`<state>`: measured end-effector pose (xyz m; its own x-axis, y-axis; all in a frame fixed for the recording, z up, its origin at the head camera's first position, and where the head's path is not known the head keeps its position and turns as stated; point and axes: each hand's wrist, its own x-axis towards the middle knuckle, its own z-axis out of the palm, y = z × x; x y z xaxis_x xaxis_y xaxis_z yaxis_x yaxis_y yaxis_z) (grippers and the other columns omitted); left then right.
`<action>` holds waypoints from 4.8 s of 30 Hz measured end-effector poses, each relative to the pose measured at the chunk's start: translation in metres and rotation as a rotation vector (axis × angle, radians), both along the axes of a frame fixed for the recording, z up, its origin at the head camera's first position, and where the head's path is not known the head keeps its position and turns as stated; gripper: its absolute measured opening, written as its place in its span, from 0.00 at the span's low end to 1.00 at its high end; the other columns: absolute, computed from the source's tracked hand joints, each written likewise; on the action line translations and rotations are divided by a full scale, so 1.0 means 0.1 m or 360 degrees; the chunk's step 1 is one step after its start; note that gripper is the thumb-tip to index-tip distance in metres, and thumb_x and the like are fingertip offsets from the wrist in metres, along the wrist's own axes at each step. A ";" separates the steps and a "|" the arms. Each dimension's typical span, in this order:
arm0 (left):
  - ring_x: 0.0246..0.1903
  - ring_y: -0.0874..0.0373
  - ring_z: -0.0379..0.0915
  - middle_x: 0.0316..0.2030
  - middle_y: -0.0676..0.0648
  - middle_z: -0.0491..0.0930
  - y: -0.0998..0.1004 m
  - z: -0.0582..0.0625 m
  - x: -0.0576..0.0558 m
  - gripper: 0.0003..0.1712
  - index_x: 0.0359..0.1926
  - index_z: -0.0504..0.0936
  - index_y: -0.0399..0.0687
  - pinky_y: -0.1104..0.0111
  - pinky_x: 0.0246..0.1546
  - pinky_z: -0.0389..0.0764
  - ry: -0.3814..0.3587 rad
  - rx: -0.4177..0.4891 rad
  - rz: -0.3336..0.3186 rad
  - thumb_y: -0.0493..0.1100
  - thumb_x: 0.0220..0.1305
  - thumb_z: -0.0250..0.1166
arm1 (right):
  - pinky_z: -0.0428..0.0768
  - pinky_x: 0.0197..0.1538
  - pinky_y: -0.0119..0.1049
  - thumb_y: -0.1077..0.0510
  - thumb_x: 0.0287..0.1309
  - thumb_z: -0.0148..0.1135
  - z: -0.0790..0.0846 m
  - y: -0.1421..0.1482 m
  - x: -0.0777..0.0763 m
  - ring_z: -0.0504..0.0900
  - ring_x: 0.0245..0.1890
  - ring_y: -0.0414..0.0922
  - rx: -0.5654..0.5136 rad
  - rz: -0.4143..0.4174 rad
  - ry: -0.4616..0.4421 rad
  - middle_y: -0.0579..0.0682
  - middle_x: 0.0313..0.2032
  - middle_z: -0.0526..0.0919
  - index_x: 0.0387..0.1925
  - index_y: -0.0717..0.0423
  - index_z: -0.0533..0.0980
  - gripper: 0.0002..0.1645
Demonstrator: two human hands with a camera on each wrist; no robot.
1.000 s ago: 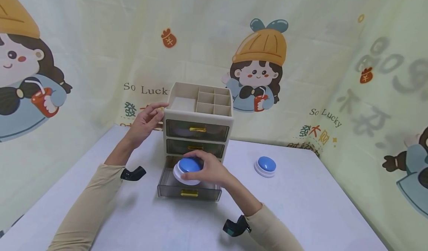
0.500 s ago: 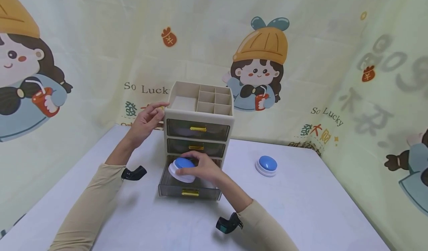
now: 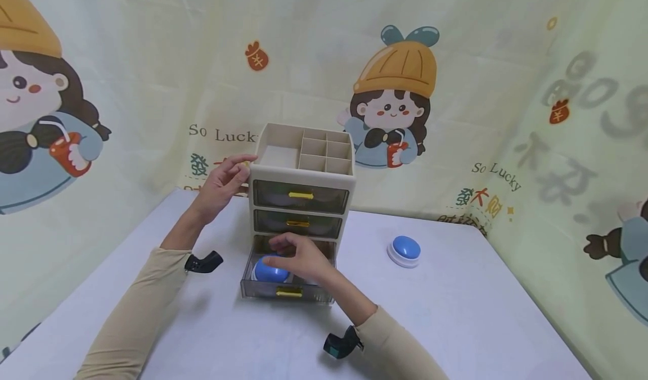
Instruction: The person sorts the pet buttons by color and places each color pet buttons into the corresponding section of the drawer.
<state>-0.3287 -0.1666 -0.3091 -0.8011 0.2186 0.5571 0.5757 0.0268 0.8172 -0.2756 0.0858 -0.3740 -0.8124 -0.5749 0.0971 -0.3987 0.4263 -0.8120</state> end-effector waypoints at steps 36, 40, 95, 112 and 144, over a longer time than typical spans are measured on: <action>0.53 0.50 0.75 0.46 0.44 0.76 0.00 -0.01 0.01 0.22 0.70 0.73 0.54 0.67 0.49 0.82 -0.0006 0.0007 0.0008 0.44 0.79 0.56 | 0.85 0.46 0.48 0.54 0.63 0.72 0.11 0.65 0.18 0.84 0.44 0.51 0.0067 -0.0202 0.0847 0.53 0.48 0.87 0.54 0.57 0.81 0.20; 0.53 0.50 0.75 0.47 0.44 0.76 0.01 -0.01 0.01 0.22 0.69 0.73 0.54 0.67 0.49 0.82 -0.0009 0.0013 0.0003 0.44 0.79 0.56 | 0.85 0.48 0.47 0.55 0.61 0.73 0.10 0.78 0.18 0.84 0.46 0.47 0.0112 -0.0284 0.0852 0.52 0.47 0.87 0.53 0.55 0.81 0.20; 0.50 0.53 0.76 0.41 0.48 0.76 0.00 -0.02 -0.02 0.21 0.69 0.74 0.54 0.69 0.48 0.82 0.0014 0.0041 -0.0016 0.44 0.79 0.56 | 0.71 0.65 0.56 0.51 0.68 0.64 -0.11 2.12 -0.31 0.76 0.61 0.62 0.0200 -0.1216 0.0360 0.67 0.58 0.80 0.60 0.67 0.76 0.27; 0.51 0.53 0.76 0.41 0.47 0.76 0.00 -0.03 -0.02 0.21 0.69 0.74 0.55 0.69 0.48 0.82 0.0019 0.0039 -0.0013 0.44 0.79 0.56 | 0.61 0.72 0.61 0.47 0.65 0.68 -0.20 2.31 -0.46 0.64 0.71 0.66 0.0299 -0.1154 0.0226 0.70 0.67 0.70 0.63 0.64 0.75 0.33; 0.52 0.51 0.76 0.43 0.46 0.76 -0.02 -0.01 -0.01 0.21 0.68 0.74 0.58 0.68 0.50 0.82 0.0000 0.0046 -0.0007 0.44 0.79 0.56 | 0.59 0.71 0.68 0.51 0.59 0.74 -0.39 2.40 -0.59 0.59 0.70 0.72 0.0291 -0.1072 -0.0058 0.73 0.72 0.59 0.73 0.61 0.60 0.48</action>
